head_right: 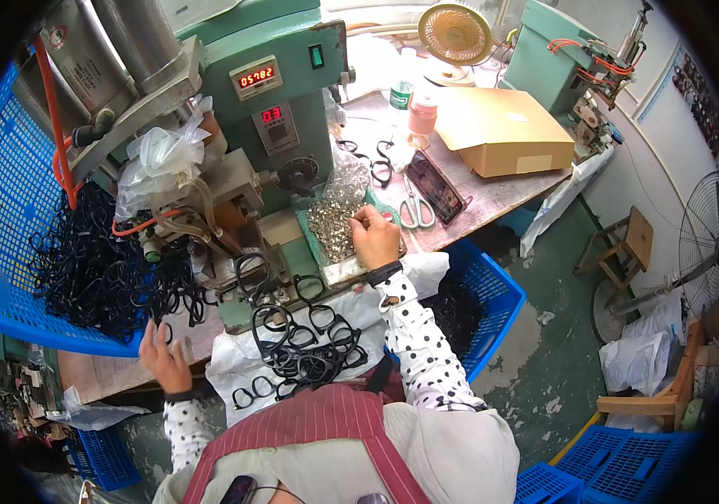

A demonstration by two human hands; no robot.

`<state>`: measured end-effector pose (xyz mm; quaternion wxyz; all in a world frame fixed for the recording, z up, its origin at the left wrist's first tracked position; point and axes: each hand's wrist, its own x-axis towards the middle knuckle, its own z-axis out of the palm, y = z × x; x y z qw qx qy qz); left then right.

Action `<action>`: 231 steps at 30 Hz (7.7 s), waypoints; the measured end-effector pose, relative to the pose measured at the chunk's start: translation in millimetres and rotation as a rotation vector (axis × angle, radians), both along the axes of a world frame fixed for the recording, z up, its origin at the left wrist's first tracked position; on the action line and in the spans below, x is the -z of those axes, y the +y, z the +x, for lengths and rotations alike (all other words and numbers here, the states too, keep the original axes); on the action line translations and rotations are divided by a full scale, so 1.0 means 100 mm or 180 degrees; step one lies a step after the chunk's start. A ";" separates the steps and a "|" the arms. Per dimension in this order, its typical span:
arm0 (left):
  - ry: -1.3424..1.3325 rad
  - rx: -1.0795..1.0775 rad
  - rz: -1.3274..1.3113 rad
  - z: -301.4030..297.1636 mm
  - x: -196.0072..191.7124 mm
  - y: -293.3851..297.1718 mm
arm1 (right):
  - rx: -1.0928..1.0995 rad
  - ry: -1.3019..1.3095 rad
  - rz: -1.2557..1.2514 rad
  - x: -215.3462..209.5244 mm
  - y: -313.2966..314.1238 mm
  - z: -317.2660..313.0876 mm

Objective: The person assembles eyeglasses by hand at a workbench. They pick up black frames, place them into a press machine, and then remove the assembled glasses, repeating this process continuously.

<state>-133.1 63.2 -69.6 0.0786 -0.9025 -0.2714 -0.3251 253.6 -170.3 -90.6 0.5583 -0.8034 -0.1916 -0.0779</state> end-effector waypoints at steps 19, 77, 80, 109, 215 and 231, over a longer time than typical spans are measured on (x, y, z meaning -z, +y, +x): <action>-0.0636 -0.0035 -0.0881 -0.56 0.07 0.38 | -0.1272 0.0620 0.0569 -0.47 0.21 -0.29; -0.0428 0.0489 0.0443 0.79 0.20 0.13 | 0.0234 -0.1405 -0.0497 0.13 0.17 0.01; 0.0245 0.0298 0.0375 0.68 0.30 0.43 | 0.0286 -0.1363 -0.0568 0.07 0.16 -0.03; -0.1061 0.3241 -0.0241 1.58 -0.74 -0.79 | -0.1541 0.0392 0.1005 -1.05 0.62 -1.03; -0.2386 0.1498 -0.1649 1.42 -1.32 -0.45 | -0.1980 0.1082 0.1047 -1.15 0.72 -0.93; -0.1042 0.3313 -0.0110 1.39 -0.92 -0.81 | -0.1623 0.0036 0.0597 -1.02 0.57 -0.68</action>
